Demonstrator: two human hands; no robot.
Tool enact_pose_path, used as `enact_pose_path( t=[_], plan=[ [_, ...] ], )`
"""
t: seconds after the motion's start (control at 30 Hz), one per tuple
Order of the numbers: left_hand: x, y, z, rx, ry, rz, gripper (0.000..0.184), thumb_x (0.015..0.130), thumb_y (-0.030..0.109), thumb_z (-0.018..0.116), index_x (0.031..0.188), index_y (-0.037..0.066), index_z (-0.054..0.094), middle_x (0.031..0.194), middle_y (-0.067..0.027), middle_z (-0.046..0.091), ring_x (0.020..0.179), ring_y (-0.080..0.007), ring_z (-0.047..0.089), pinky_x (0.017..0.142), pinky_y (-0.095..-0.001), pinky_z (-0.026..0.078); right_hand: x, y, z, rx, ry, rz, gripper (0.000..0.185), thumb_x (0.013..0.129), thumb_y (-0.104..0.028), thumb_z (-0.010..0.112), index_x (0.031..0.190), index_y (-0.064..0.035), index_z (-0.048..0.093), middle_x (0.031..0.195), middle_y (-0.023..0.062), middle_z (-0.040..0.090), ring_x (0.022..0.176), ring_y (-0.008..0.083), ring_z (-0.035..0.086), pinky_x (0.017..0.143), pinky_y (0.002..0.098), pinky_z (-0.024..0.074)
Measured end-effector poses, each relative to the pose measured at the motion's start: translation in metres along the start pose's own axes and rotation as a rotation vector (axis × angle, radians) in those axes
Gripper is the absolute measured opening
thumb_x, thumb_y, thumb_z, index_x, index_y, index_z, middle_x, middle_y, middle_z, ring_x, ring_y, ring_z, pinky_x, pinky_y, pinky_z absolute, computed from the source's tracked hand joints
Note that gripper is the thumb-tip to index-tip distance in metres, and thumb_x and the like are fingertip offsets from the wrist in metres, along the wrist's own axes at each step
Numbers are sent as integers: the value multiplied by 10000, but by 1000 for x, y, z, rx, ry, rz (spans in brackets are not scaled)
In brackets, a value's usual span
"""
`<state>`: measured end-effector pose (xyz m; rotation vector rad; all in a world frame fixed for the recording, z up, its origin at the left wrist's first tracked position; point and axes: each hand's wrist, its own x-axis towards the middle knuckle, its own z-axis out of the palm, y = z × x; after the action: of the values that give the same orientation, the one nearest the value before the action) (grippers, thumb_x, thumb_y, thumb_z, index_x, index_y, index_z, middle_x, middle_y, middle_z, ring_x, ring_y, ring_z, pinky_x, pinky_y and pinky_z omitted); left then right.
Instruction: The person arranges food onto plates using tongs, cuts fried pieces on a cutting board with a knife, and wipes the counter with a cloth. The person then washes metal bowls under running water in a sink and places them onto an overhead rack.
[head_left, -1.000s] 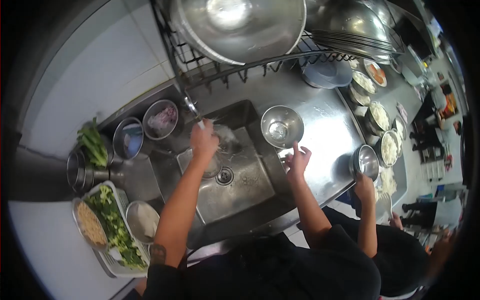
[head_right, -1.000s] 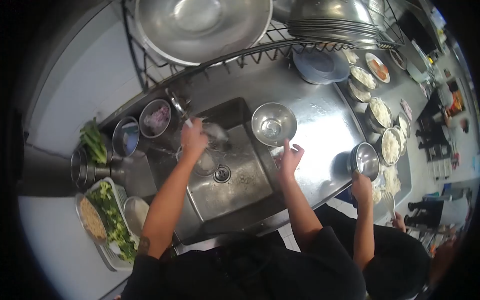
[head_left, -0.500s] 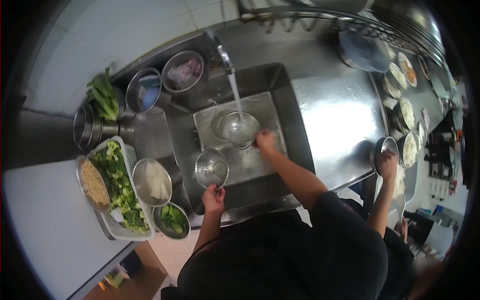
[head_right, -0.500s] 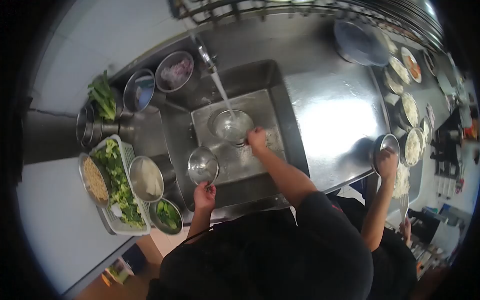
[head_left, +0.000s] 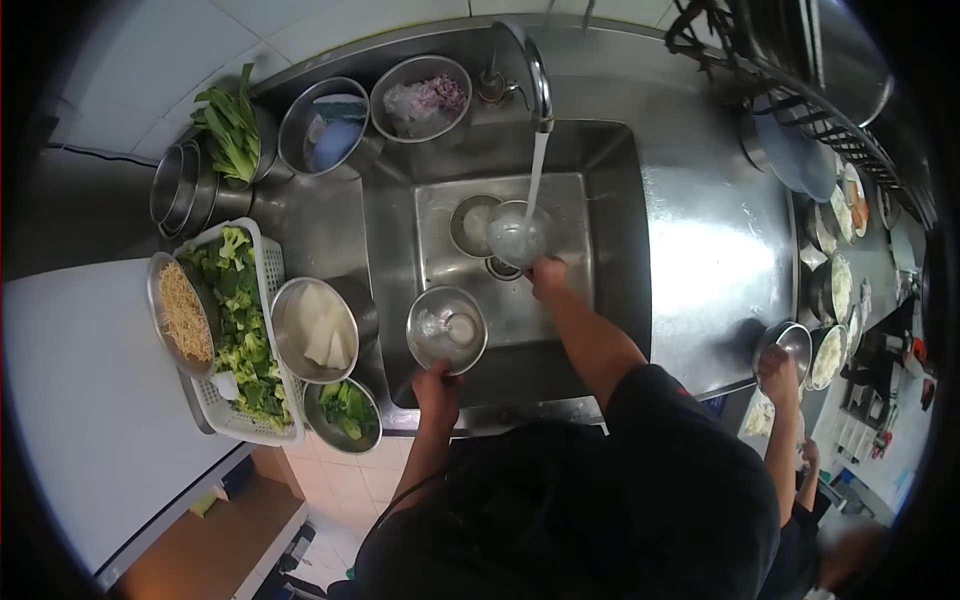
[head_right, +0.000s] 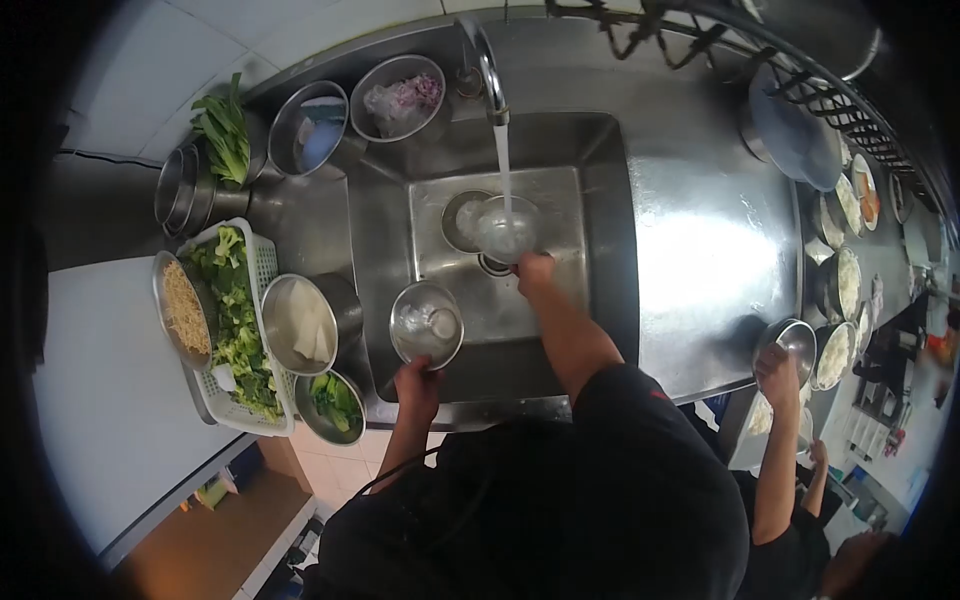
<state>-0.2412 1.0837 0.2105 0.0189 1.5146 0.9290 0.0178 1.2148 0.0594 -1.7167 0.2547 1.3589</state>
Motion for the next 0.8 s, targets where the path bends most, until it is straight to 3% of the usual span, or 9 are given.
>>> enact_pose_path(
  t=[0.07, 0.17, 0.23, 0.33, 0.5, 0.6, 0.7, 0.77, 0.8],
  plan=[
    [0, -3, -3, 27, -11, 15, 166, 810, 56, 667, 950, -5, 602, 877, -94, 633, 758, -196, 628, 625, -338, 523, 2, 2, 0, 191, 90, 8, 389, 808, 41, 535, 1195, 62, 505, 1048, 211, 605, 834, 294, 657, 658, 365, 623],
    [3, -1, 2, 49, -11, 25, 152, 813, 58, 671, 939, 1, 607, 870, -91, 632, 753, -193, 624, 627, -342, 519, 9, -4, -6, -48, 40, -33, 404, 835, 13, 572, 1232, 25, 499, 1063, 195, 613, 875, 299, 665, 666, 371, 609],
    [-2, 2, 3, 41, 14, 29, 146, 812, 58, 675, 930, 4, 607, 865, -87, 630, 752, -190, 622, 634, -345, 518, 15, 6, -16, 173, 304, 6, 398, 848, -24, 621, 1233, -13, 519, 1093, 180, 611, 903, 315, 659, 685, 400, 595],
    [-11, 5, 4, -12, -3, 85, 152, 806, 76, 696, 906, 9, 603, 849, -76, 624, 750, -184, 617, 639, -345, 522, 87, 63, -58, 444, 202, 110, 419, 849, -52, 665, 1243, -53, 523, 1120, 163, 603, 925, 319, 647, 705, 414, 580],
    [2, -13, -8, -22, 107, 35, 205, 780, 65, 734, 927, 5, 605, 846, -84, 620, 752, -189, 609, 629, -347, 516, 5, 5, -40, -36, -25, 74, 454, 813, -16, 626, 1257, -34, 532, 1057, 159, 599, 901, 291, 638, 676, 394, 532],
    [3, -13, -8, 32, 67, 46, 189, 777, 62, 737, 893, -9, 606, 850, -93, 625, 751, -192, 611, 632, -354, 525, 15, -13, -21, -203, 71, -13, 382, 799, -2, 596, 1179, -14, 567, 1041, 149, 587, 860, 279, 624, 672, 415, 513],
    [1, -15, -4, 167, 51, 108, 184, 769, 82, 740, 874, -9, 619, 809, -85, 619, 729, -174, 614, 609, -326, 508, 31, -23, 25, -381, 28, -405, 307, 738, 50, 578, 1038, -17, 581, 1003, 151, 574, 855, 317, 589, 708, 434, 475],
    [3, -20, 5, 115, 98, 84, 158, 778, 76, 738, 863, -10, 636, 803, -93, 621, 729, -178, 614, 627, -340, 522, -24, -50, 55, -1171, 223, -1636, 325, 717, 28, 570, 1031, -51, 597, 899, 190, 623, 847, 342, 623, 687, 419, 461],
    [3, -18, 5, 86, 134, 29, 134, 787, 70, 736, 852, -11, 652, 797, -102, 624, 729, -183, 613, 644, -354, 536, -35, -59, 70, -1151, 208, -1632, 325, 717, 28, 570, 1031, -51, 597, 899, 190, 623, 847, 342, 623, 687, 419, 461]
  ],
)
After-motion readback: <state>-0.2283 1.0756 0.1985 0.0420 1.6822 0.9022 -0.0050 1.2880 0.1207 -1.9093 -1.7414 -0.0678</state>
